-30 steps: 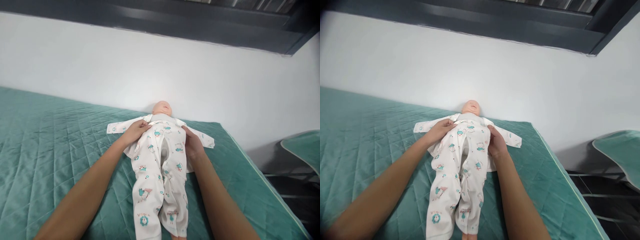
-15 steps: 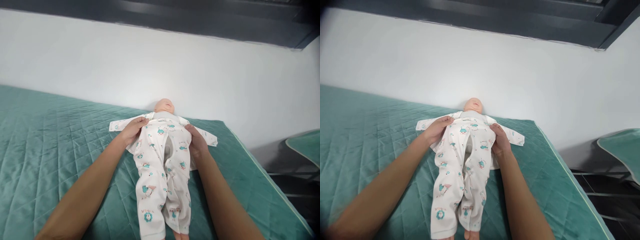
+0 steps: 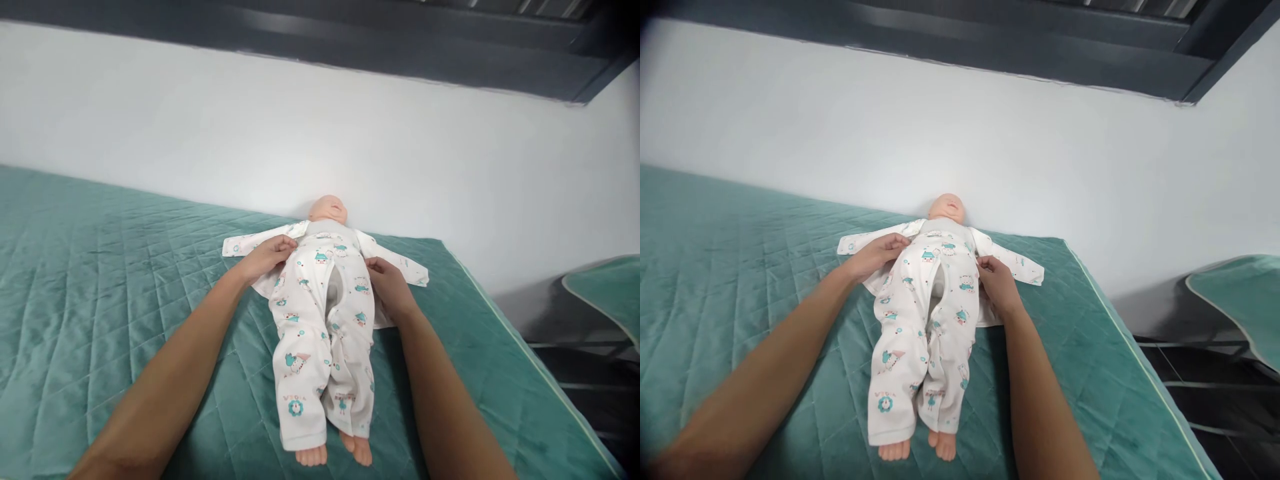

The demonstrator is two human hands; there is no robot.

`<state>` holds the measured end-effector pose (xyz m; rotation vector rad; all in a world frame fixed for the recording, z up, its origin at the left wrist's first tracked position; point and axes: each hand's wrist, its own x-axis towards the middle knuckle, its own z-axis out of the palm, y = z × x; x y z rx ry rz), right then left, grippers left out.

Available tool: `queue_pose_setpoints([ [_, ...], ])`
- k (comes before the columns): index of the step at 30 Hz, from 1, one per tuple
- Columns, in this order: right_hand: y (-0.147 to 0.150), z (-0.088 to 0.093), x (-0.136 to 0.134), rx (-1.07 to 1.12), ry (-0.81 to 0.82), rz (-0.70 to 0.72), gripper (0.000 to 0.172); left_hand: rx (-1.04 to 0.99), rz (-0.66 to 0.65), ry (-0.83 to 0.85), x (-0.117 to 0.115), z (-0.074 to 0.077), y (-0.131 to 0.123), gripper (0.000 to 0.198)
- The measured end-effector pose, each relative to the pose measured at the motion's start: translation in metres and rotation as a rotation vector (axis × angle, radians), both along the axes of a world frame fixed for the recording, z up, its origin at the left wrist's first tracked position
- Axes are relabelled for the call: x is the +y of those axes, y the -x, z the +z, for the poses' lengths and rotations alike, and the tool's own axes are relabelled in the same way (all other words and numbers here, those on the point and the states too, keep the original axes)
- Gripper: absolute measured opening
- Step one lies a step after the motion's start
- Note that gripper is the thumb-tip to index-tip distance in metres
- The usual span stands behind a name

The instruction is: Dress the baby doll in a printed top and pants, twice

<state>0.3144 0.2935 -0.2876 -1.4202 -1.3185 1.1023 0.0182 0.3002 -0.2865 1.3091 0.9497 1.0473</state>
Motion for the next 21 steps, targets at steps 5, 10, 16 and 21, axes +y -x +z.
queue_pose_setpoints([
  [5, -0.002, 0.016, -0.005, -0.114, 0.004, 0.025, 0.014, 0.018, -0.105, 0.038, -0.003, 0.005, 0.010, 0.026],
  [10, -0.005, 0.022, -0.002, -0.137, 0.054, 0.096, 0.016, 0.095, -0.051, 0.027, 0.003, 0.001, 0.010, 0.021],
  [16, -0.005, 0.017, 0.001, -0.132, 0.121, 0.073, 0.013, 0.250, 0.041, -0.110, 0.006, -0.002, 0.003, 0.013],
  [21, -0.006, 0.017, 0.003, -0.149, 0.119, 0.105, 0.020, 0.330, 0.245, -0.263, 0.006, -0.005, -0.004, 0.013],
])
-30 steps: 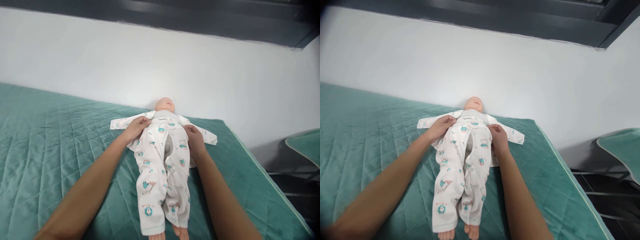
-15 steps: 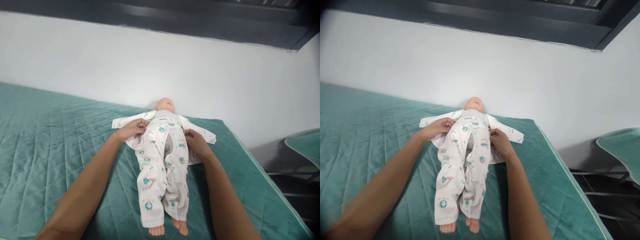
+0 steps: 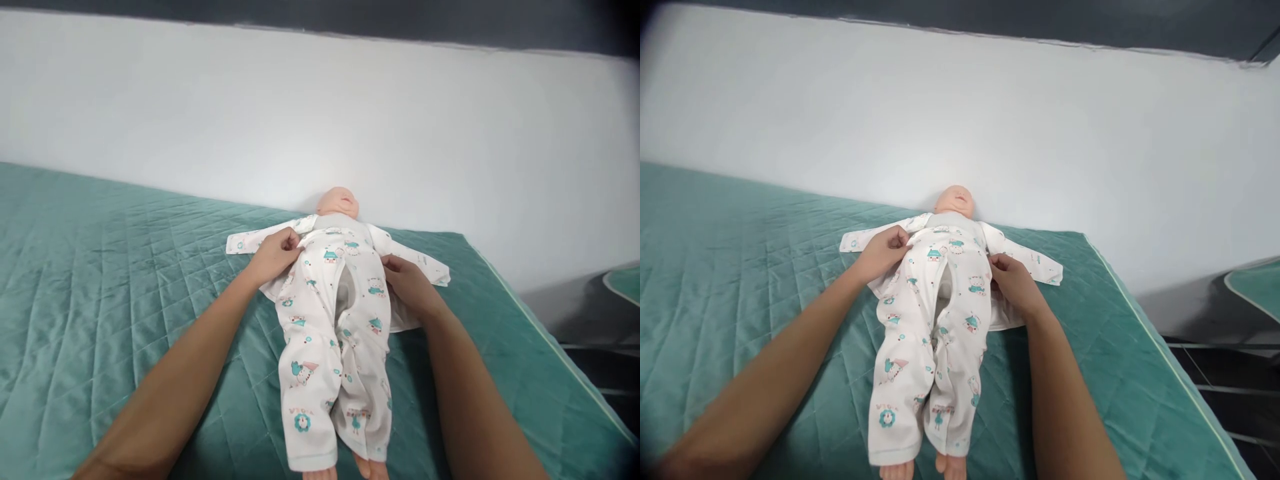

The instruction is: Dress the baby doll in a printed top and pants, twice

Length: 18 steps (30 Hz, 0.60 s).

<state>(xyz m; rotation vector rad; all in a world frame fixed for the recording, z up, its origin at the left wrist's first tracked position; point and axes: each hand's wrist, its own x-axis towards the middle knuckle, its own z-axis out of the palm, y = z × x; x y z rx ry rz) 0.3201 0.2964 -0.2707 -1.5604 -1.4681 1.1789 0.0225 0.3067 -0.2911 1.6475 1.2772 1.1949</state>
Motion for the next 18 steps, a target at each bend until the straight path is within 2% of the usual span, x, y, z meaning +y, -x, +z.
queue_pose_setpoints([
  [4, 0.000, 0.001, 0.001, 0.009, 0.009, -0.011, 0.020, -0.015, 0.050, -0.017, 0.002, -0.003, -0.003, 0.012],
  [12, -0.002, -0.003, 0.002, 0.012, 0.006, -0.026, 0.021, -0.284, 0.057, 0.085, 0.001, 0.001, -0.003, 0.020],
  [15, -0.001, -0.003, 0.004, -0.036, -0.025, -0.045, 0.023, -0.225, 0.157, 0.037, 0.002, -0.004, -0.002, 0.021],
  [18, 0.002, -0.002, 0.006, -0.201, -0.087, -0.081, 0.023, -0.058, 0.245, -0.030, 0.003, -0.009, -0.003, 0.017],
])
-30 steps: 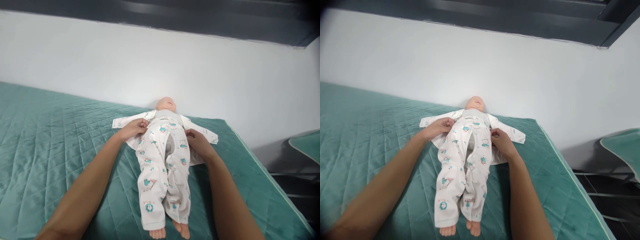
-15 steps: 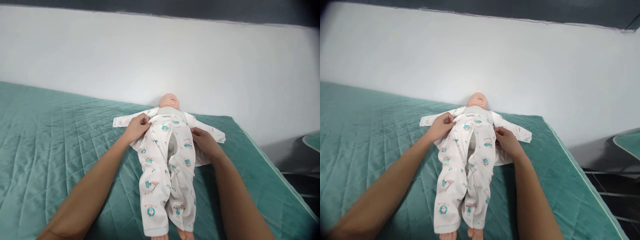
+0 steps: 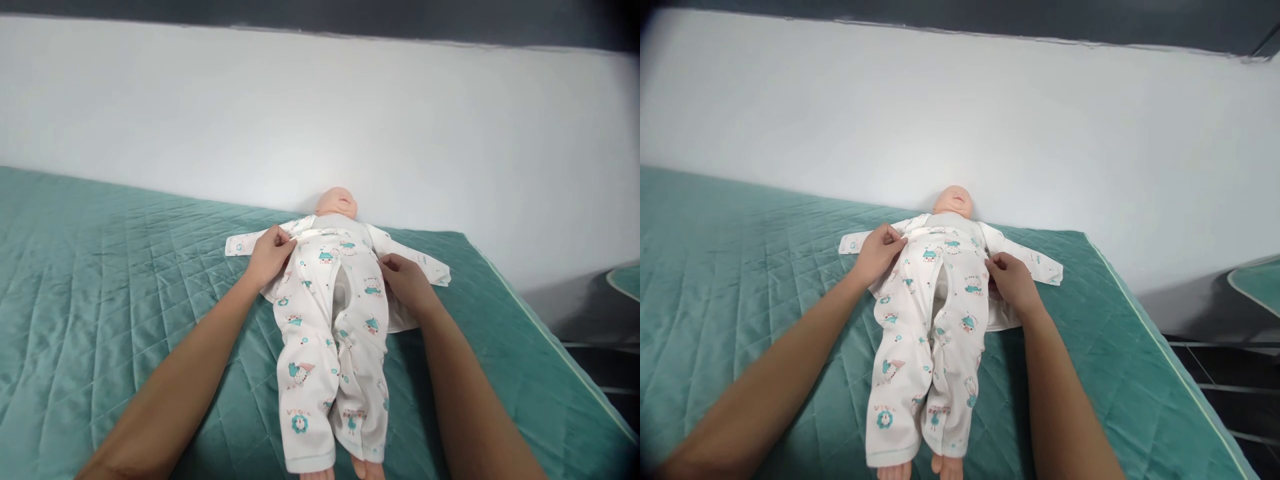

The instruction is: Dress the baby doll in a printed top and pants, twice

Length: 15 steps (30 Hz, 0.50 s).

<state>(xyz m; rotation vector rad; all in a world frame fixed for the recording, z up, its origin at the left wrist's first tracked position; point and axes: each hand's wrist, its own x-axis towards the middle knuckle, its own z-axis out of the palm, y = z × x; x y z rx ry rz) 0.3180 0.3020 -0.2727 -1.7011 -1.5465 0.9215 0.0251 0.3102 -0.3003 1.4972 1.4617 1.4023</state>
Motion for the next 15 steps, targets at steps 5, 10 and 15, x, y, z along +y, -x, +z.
queue_pose_setpoints([
  [5, 0.004, -0.001, 0.003, -0.277, -0.131, -0.031, 0.017, 0.267, -0.034, 0.020, 0.002, 0.000, -0.002, 0.008],
  [10, 0.003, 0.001, 0.002, -0.261, -0.043, 0.041, 0.010, 0.374, -0.110, 0.112, 0.002, 0.009, -0.004, 0.003],
  [15, 0.005, 0.004, 0.002, -0.225, 0.009, 0.051, 0.011, 0.390, -0.218, 0.253, 0.003, 0.016, -0.001, 0.008],
])
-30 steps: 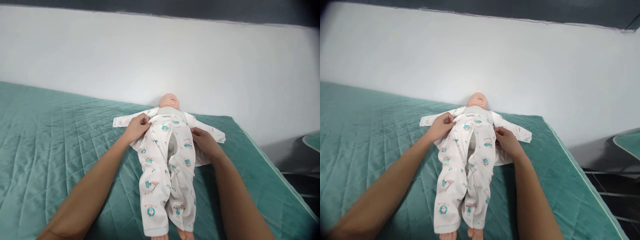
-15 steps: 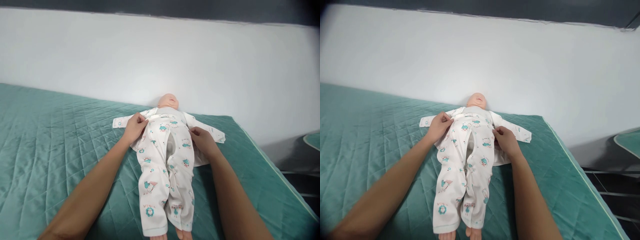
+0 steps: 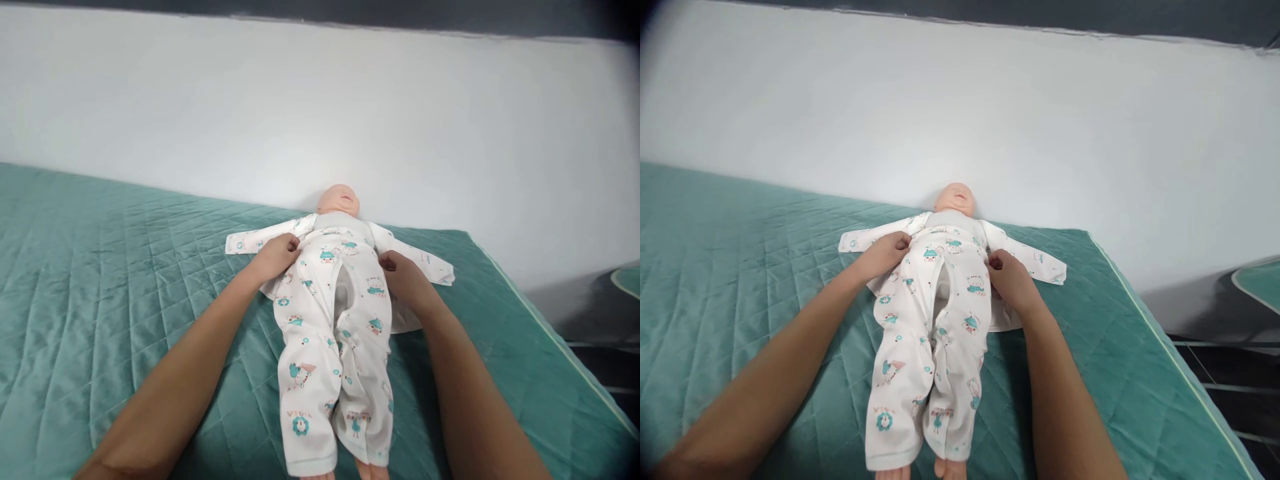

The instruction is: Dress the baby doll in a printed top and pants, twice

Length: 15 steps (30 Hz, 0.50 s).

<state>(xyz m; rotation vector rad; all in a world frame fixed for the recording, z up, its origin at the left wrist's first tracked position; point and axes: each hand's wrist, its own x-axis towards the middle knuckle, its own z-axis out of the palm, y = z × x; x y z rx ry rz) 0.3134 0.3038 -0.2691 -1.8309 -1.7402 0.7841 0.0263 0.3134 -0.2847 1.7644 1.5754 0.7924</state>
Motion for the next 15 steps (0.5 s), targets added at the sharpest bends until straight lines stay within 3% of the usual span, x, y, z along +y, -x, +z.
queue_pose_setpoints([
  [5, 0.0029, -0.0043, 0.0040, -0.087, -0.044, -0.047, 0.016, 0.020, -0.025, -0.014, 0.0029, -0.0003, 0.0021, 0.017],
  [11, 0.0071, -0.0040, -0.0006, -0.035, -0.079, -0.054, 0.017, -0.291, 0.024, 0.010, 0.0014, -0.0033, -0.0004, 0.008],
  [15, 0.0093, -0.0044, -0.0052, 0.041, -0.116, -0.051, 0.013, -0.388, 0.017, 0.091, -0.0011, -0.0030, 0.0003, 0.008],
])
